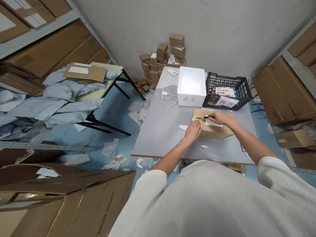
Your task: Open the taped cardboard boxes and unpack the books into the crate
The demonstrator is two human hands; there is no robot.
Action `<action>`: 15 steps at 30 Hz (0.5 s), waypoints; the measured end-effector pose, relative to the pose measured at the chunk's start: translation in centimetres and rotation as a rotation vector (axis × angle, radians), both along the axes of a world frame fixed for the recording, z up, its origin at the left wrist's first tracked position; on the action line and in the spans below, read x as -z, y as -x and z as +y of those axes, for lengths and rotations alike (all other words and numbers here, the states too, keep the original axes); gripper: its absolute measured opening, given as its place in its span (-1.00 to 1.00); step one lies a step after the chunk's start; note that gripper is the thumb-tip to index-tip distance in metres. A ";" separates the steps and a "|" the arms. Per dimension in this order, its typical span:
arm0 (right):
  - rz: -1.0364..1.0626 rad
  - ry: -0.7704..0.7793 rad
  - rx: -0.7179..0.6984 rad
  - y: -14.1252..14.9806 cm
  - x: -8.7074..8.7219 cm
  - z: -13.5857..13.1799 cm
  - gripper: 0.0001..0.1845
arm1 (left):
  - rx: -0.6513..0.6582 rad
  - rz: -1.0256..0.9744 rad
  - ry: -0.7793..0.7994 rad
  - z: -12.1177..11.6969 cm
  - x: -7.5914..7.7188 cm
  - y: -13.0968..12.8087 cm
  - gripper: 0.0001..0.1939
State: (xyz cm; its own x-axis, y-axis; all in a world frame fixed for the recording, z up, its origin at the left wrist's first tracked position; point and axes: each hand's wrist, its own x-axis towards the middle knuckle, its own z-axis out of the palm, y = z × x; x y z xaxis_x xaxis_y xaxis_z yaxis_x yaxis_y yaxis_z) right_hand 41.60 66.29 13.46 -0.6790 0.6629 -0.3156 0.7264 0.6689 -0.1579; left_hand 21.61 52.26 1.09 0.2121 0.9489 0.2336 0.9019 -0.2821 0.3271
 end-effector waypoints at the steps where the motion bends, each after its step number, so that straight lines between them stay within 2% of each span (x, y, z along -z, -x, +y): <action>1: 0.014 0.006 0.014 -0.3 0.1 0.1 -0.57 | -0.001 -0.002 0.008 0.0 -0.1 0.1 -0.56; 7: 0.057 0.015 0.046 -1.6 0.5 0.2 -0.56 | -0.007 0.003 0.029 -0.2 -0.6 0.0 -0.55; 15: -0.057 -0.006 0.087 -4.4 -0.2 0.2 -0.61 | -0.045 0.076 0.057 -0.3 -1.5 -0.8 -0.51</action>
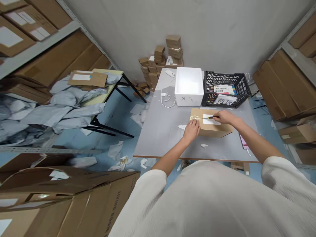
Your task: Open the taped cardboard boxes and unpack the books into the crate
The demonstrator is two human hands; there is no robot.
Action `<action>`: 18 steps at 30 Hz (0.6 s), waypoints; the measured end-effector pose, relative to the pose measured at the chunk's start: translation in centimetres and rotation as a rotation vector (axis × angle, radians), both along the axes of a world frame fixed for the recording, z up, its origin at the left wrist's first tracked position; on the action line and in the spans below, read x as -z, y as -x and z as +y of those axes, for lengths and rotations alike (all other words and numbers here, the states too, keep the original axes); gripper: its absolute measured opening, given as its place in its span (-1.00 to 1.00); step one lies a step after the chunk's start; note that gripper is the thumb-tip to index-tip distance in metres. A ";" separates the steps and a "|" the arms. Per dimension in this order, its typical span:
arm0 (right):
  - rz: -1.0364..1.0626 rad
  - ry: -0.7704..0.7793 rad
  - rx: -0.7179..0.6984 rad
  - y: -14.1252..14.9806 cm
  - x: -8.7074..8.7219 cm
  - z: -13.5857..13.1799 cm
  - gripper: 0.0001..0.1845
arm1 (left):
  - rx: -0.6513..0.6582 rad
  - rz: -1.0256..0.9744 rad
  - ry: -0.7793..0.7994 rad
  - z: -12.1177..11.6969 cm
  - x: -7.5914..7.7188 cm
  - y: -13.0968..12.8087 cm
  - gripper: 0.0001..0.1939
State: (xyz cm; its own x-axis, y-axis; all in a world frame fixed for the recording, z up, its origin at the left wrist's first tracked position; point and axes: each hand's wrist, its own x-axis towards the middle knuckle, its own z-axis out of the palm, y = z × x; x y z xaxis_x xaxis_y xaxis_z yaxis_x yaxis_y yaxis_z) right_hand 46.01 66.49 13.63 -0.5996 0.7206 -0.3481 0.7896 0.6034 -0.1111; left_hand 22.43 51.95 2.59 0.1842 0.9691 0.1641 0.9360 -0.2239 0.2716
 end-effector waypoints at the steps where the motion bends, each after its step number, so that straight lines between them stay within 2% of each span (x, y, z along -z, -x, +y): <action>1: -0.005 -0.004 -0.002 -0.6 0.0 0.1 -0.61 | -0.005 0.011 0.007 0.0 -0.1 -0.1 -0.50; 14: 0.069 0.074 0.079 -7.4 0.3 1.4 -0.60 | -0.105 0.111 0.075 0.4 -0.9 -1.5 -0.45; 18: 0.072 0.038 0.082 -10.6 0.8 2.4 -0.61 | -0.142 0.102 0.085 0.7 -0.8 -1.7 -0.46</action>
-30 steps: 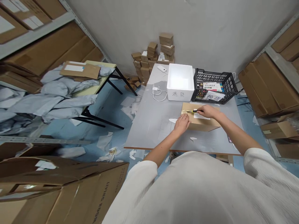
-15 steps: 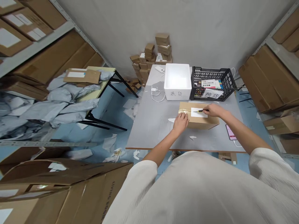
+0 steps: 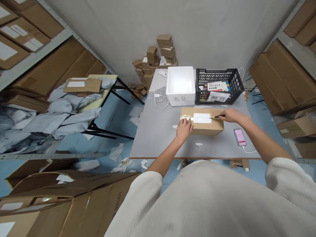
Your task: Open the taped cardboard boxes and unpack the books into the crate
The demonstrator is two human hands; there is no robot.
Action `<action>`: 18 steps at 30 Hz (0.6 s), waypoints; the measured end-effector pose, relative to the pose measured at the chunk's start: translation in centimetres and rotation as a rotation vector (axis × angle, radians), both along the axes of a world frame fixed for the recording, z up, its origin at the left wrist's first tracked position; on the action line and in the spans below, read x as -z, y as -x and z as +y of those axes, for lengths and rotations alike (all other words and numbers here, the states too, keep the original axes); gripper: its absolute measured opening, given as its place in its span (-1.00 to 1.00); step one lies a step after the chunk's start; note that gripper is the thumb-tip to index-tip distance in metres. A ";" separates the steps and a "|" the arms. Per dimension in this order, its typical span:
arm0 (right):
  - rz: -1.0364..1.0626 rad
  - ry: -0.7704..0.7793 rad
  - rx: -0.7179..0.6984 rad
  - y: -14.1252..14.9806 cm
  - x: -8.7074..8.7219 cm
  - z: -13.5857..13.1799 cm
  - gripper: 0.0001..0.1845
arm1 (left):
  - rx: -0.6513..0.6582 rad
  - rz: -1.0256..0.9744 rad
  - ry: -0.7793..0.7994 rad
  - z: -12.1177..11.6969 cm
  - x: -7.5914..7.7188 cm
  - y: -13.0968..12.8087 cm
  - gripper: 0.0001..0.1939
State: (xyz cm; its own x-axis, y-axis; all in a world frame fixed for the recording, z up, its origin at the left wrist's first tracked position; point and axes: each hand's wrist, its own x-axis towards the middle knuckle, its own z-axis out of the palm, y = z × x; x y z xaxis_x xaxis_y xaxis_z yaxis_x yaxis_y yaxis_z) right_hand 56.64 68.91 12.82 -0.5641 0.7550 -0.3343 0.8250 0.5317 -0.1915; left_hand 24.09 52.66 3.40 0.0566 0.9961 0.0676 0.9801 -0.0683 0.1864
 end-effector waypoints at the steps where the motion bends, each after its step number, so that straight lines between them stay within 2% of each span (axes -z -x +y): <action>1: -0.015 -0.010 0.006 -1.1 0.0 0.2 -0.62 | -0.010 -0.003 0.003 0.1 0.0 0.0 -0.46; 8: 0.007 0.005 0.121 -8.2 -0.6 -0.1 -0.60 | -0.065 0.014 0.003 0.6 0.1 -0.6 -0.47; 15: 0.009 0.030 0.171 -10.8 -0.6 -0.5 -0.61 | -0.134 0.053 -0.016 0.9 -0.4 -1.1 -0.54; 18: 0.061 0.060 0.193 -11.6 -0.3 -0.9 -0.58 | -0.051 0.033 -0.007 1.5 -0.8 -2.3 -0.49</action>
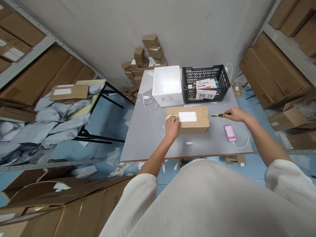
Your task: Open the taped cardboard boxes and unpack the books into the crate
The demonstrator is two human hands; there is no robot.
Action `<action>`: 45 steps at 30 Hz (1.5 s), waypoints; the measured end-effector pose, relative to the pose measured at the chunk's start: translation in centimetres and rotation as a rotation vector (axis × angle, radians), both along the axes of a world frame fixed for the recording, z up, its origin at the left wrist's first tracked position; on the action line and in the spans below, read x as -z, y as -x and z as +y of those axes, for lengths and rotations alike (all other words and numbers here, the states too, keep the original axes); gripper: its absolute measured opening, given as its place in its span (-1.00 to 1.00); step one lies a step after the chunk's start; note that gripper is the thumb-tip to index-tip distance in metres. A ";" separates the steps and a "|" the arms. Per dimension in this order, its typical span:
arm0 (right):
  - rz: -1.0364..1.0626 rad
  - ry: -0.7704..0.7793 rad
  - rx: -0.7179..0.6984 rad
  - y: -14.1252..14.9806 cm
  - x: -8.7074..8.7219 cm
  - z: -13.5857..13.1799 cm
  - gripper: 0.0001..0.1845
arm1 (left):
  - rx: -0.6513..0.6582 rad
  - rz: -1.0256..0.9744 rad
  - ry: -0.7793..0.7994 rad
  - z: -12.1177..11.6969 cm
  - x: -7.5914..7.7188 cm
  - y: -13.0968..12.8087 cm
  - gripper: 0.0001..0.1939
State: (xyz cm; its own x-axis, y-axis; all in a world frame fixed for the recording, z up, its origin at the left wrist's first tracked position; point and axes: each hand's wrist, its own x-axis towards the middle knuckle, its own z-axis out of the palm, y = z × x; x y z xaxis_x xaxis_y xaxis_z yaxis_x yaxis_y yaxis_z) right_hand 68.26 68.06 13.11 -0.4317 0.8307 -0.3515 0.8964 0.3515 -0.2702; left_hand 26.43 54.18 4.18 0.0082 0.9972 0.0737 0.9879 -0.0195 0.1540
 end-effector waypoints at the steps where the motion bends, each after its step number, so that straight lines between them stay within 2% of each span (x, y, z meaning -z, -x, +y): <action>1: 0.028 0.016 0.014 -0.3 0.2 -0.1 -0.57 | 0.061 -0.020 0.021 0.3 -0.2 -0.7 -0.46; 4: 0.133 0.087 0.061 -0.8 0.8 -0.6 -0.56 | 0.263 -0.089 0.088 1.6 -0.8 -3.4 -0.40; 7: 0.238 0.142 0.096 -1.0 1.3 -1.0 -0.56 | 0.356 -0.082 0.092 3.3 -1.5 -5.9 -0.15; 10: 0.315 0.173 0.130 -1.2 1.8 -1.3 -0.55 | 0.375 -0.044 0.143 5.0 -1.9 -7.2 -0.05; 15: 0.431 0.244 0.202 -1.4 3.8 -1.6 -0.53 | 0.373 0.051 0.227 6.8 -1.7 -7.9 -0.19; 19: 0.531 0.293 0.267 -1.0 5.3 -1.7 -0.49 | 0.368 0.092 0.286 7.5 -2.1 -8.5 -0.24; 24: 0.639 0.338 0.299 -0.3 6.1 -1.4 -0.42 | 0.359 0.139 0.374 7.4 -3.2 -9.2 -0.20; 29: 0.660 0.329 0.263 -0.1 6.7 -0.8 -0.40 | 0.350 0.146 0.389 7.0 -3.5 -9.5 -0.21; 36: 0.547 0.271 0.115 -0.5 6.5 0.3 -0.46 | 0.346 0.122 0.356 7.4 -2.7 -9.4 -0.09; 41: 0.379 0.153 -0.041 -0.6 5.9 2.0 -0.52 | 0.342 0.111 0.348 7.5 -2.3 -9.4 -0.01; 45: 0.320 0.066 -0.122 0.5 6.1 3.6 -0.53 | 0.345 0.110 0.340 7.3 -2.2 -9.4 -0.02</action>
